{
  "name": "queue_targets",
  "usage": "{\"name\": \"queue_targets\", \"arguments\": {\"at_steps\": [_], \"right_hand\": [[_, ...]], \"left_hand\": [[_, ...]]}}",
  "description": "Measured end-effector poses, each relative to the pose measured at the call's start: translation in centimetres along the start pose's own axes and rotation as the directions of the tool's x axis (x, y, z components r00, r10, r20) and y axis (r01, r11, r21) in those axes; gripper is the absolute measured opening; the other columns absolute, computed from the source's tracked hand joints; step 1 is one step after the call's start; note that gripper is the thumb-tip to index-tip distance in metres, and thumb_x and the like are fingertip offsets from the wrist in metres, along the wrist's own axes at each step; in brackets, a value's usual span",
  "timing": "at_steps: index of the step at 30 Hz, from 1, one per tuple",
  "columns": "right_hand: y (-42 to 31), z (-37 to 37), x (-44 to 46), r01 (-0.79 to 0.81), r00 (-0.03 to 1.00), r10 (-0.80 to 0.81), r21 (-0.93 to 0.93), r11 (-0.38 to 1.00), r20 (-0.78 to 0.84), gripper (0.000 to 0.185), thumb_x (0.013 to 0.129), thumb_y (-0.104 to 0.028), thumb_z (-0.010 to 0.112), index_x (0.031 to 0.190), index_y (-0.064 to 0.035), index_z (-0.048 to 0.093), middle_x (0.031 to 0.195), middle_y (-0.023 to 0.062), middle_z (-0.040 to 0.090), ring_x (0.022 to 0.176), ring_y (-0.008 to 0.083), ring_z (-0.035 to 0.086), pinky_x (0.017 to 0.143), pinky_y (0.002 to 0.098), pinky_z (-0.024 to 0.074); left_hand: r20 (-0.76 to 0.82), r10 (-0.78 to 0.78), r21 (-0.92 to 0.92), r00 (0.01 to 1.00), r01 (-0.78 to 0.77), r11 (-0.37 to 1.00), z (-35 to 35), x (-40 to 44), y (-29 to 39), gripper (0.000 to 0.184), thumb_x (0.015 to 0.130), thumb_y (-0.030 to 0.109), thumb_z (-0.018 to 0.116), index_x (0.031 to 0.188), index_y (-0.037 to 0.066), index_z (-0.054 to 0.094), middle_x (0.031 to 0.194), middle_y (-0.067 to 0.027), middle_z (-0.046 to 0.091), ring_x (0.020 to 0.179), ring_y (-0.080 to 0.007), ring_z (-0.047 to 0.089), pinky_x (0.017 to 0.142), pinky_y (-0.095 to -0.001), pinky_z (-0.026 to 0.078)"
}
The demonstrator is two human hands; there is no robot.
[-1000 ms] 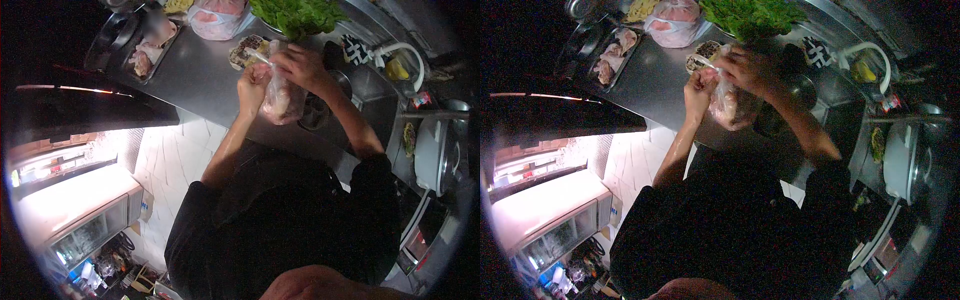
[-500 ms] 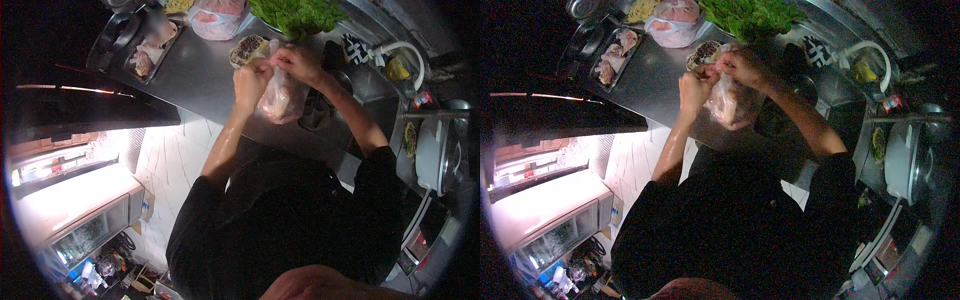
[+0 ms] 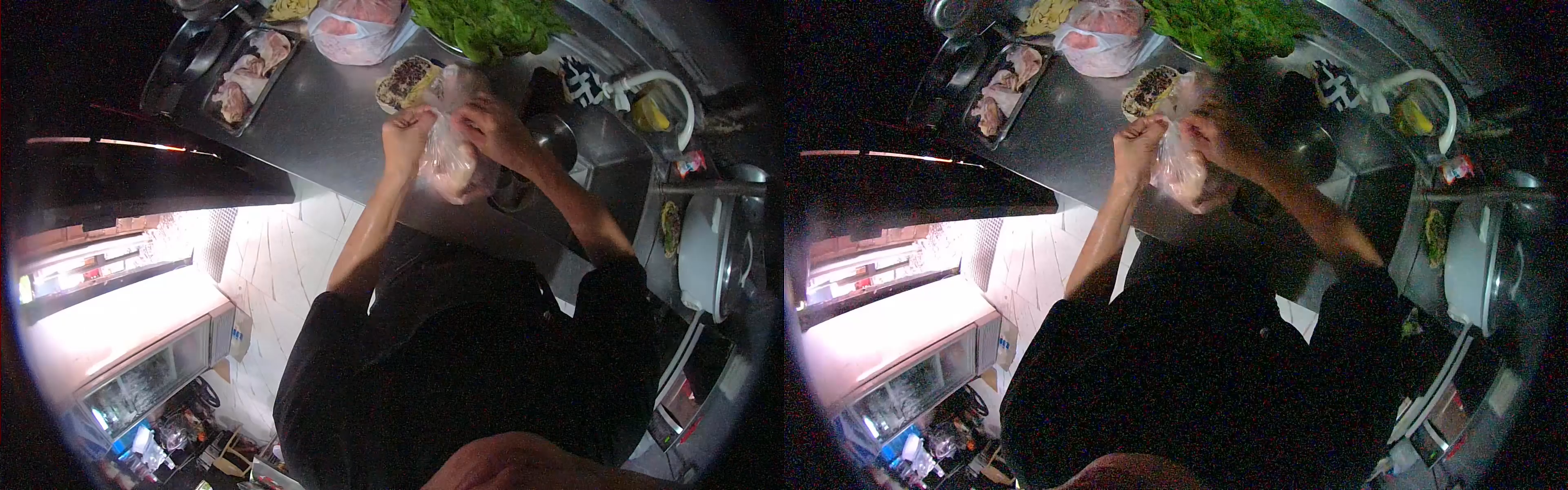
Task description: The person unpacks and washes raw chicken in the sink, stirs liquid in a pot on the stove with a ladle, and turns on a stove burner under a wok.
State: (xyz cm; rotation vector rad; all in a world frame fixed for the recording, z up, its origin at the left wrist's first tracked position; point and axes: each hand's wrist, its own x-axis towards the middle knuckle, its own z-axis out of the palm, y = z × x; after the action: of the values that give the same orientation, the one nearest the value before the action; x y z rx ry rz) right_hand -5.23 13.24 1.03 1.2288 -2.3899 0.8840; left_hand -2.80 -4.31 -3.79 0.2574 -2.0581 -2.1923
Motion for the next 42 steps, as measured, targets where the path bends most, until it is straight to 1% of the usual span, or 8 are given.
{"name": "queue_targets", "arguments": {"at_steps": [2,8,14,20,26,30,32,42], "right_hand": [[-0.4,-0.4,0.0,-0.149,0.989,0.144,0.178,0.973,0.043,0.015,0.082,-0.014,0.059,0.088,-0.0008,0.056,0.082,0.0128,0.059,0.077,0.0284,0.060,0.068,0.0385,0.0470],[-0.1,-0.7,1.6,-0.282,0.958,0.252,0.288,0.915,0.135,0.019,0.083,-0.019,0.061,0.095,-0.0041,0.057,0.082,0.0126,0.063,0.076,0.0255,0.064,0.067,0.0358,0.0486],[0.6,0.3,1.0,-0.156,0.988,0.156,-0.030,0.987,0.015,0.016,0.081,-0.016,0.061,0.090,-0.0042,0.056,0.078,0.0140,0.062,0.075,0.0313,0.062,0.064,0.0392,0.0478],[0.3,0.4,1.1,-0.186,0.981,0.189,-0.067,0.980,0.042,0.012,0.073,-0.009,0.063,0.081,-0.0059,0.055,0.075,0.0129,0.058,0.074,0.0329,0.059,0.063,0.0416,0.0470],[0.0,0.2,0.9,0.028,0.995,-0.041,-0.143,0.989,-0.091,0.014,0.069,-0.007,0.065,0.078,-0.0053,0.055,0.074,0.0092,0.056,0.073,0.0295,0.057,0.063,0.0399,0.0476],[-0.4,-0.4,0.6,0.222,0.969,-0.240,-0.218,0.950,-0.059,0.012,0.074,-0.006,0.064,0.083,-0.0020,0.057,0.077,0.0086,0.058,0.070,0.0265,0.058,0.063,0.0345,0.0487],[-0.8,-0.9,0.3,0.012,0.997,-0.012,-0.003,1.000,-0.078,0.010,0.078,-0.006,0.062,0.086,-0.0011,0.059,0.080,0.0088,0.060,0.068,0.0227,0.059,0.064,0.0314,0.0485],[0.4,-0.1,2.1,-0.248,0.950,0.308,0.485,0.839,-0.047,0.035,0.082,-0.005,0.062,0.112,-0.0036,0.044,0.081,0.0014,0.058,0.069,0.0072,0.054,0.063,0.0248,0.0453]], "left_hand": [[0.091,-0.120,-0.344,0.989,0.144,0.928,-0.2,0.1,-0.3,0.011,0.081,0.000,0.058,0.090,0.000,0.064,0.085,-0.0011,0.064,0.075,-0.0084,0.057,0.070,-0.0210,0.045],[0.139,0.009,-0.225,0.990,0.022,0.974,0.1,-0.2,1.9,0.013,0.081,0.001,0.059,0.093,0.001,0.063,0.088,-0.0008,0.063,0.078,-0.0068,0.056,0.071,-0.0193,0.044],[0.335,0.486,0.520,0.807,-0.588,0.619,-0.7,-0.1,5.8,0.006,0.076,0.010,0.063,0.080,0.007,0.065,0.076,-0.0112,0.064,0.064,-0.0242,0.061,0.063,-0.0337,0.048],[0.446,0.459,0.722,0.768,-0.612,0.323,-0.5,0.1,7.6,0.014,0.072,0.018,0.068,0.077,0.005,0.067,0.073,-0.0141,0.064,0.063,-0.0303,0.062,0.059,-0.0370,0.050],[0.314,0.390,0.704,0.865,-0.488,0.516,-0.3,1.3,5.2,0.013,0.074,0.016,0.066,0.081,0.004,0.065,0.070,-0.0131,0.064,0.060,-0.0270,0.062,0.056,-0.0344,0.049],[0.109,0.148,0.274,0.983,-0.173,0.946,-0.4,1.2,2.9,0.012,0.076,0.011,0.063,0.085,0.004,0.066,0.068,-0.0089,0.064,0.060,-0.0153,0.059,0.059,-0.0292,0.046],[0.171,-0.068,-0.156,0.983,0.095,0.983,-0.6,1.4,1.3,0.013,0.077,0.006,0.061,0.088,0.002,0.066,0.076,-0.0051,0.065,0.066,-0.0090,0.057,0.062,-0.0245,0.045],[0.179,-0.029,-0.172,0.983,0.060,0.983,0.4,1.1,2.9,0.007,0.078,0.002,0.060,0.084,0.000,0.063,0.078,-0.0016,0.062,0.069,-0.0070,0.054,0.064,-0.0214,0.043]]}}
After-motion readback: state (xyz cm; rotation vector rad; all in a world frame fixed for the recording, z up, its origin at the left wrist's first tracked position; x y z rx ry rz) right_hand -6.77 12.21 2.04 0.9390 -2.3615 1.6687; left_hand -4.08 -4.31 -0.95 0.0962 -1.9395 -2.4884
